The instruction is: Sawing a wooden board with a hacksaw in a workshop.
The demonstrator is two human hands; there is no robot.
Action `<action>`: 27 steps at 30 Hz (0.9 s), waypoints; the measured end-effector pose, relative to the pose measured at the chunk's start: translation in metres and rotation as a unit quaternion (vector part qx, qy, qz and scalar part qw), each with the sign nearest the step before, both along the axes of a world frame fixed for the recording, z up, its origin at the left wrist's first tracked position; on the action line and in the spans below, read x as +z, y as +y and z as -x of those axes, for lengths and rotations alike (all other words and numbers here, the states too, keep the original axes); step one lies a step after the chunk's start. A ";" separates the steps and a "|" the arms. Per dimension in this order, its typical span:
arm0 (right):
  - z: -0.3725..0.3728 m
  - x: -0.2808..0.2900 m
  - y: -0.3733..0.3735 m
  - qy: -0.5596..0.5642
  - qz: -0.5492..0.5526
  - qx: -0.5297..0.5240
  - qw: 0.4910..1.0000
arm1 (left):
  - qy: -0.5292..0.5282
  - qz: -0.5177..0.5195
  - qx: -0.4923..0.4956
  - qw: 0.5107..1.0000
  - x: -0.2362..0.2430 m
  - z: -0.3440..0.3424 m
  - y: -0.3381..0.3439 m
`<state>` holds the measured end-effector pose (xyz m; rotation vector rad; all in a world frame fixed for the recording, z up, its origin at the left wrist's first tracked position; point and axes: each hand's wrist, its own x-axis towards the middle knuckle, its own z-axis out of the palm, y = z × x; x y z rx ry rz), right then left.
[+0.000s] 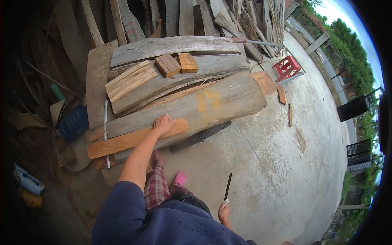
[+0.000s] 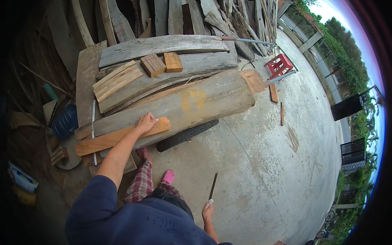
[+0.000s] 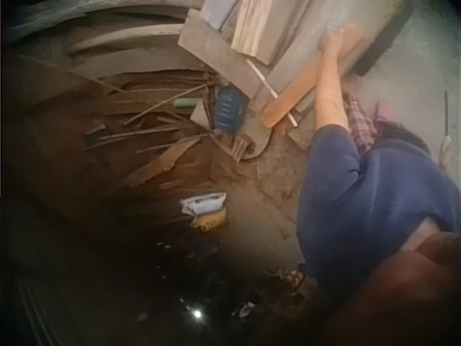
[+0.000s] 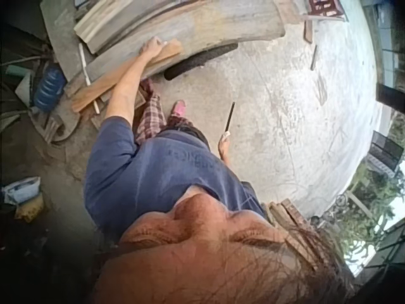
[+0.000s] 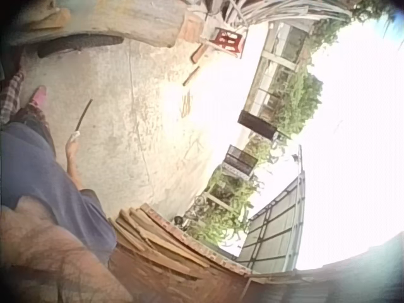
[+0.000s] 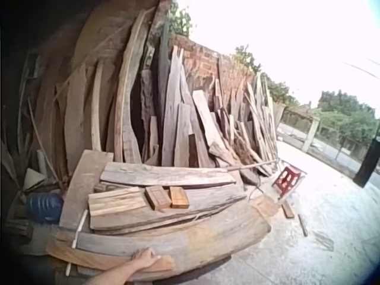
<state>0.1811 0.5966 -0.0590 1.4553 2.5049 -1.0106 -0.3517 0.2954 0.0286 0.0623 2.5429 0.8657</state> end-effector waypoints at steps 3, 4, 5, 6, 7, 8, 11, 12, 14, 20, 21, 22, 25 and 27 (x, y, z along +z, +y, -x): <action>-0.021 -0.005 0.006 -0.062 0.051 -0.050 0.996 | 0.177 0.017 -0.007 0.984 0.012 -0.018 0.001; -0.025 -0.004 0.005 -0.060 0.057 -0.064 0.995 | 0.260 0.034 -0.035 0.964 0.015 -0.024 0.003; -0.028 -0.004 0.004 -0.057 0.057 -0.069 0.994 | 0.341 0.051 -0.062 0.937 0.017 -0.031 0.006; -0.031 -0.003 0.003 -0.066 0.063 -0.077 0.993 | 0.344 0.049 -0.067 0.935 0.015 -0.039 0.011; -0.027 -0.003 0.002 -0.074 0.070 -0.079 0.992 | 0.355 0.057 -0.073 0.930 0.013 -0.047 0.012; -0.022 -0.003 0.002 -0.070 0.071 -0.079 0.992 | 0.366 0.066 -0.080 0.925 0.011 -0.051 0.013; -0.006 0.002 0.001 -0.034 0.093 -0.084 0.992 | 0.314 0.099 -0.041 0.943 0.016 -0.052 0.021; 0.001 0.004 0.003 -0.008 0.090 -0.062 0.994 | 0.317 0.098 -0.043 0.942 0.018 -0.051 0.022; 0.029 0.020 0.002 0.022 0.089 -0.036 0.995 | 0.276 0.071 -0.090 0.954 0.022 -0.048 0.014; 0.160 0.077 -0.010 0.112 0.025 0.149 0.982 | 0.209 0.074 -0.088 0.971 0.025 -0.055 0.018; 0.184 0.088 -0.017 0.131 0.028 0.174 0.976 | 0.207 0.076 -0.088 0.971 0.027 -0.056 0.017; 0.207 0.099 -0.026 0.151 0.032 0.199 0.968 | 0.196 0.077 -0.094 0.973 0.030 -0.058 0.015; 0.261 0.117 -0.053 0.162 0.032 0.230 0.959 | 0.162 0.080 -0.126 0.975 0.040 -0.061 0.017; 0.289 0.130 -0.073 0.170 0.043 0.277 0.945 | 0.138 0.086 -0.147 0.976 0.043 -0.064 0.017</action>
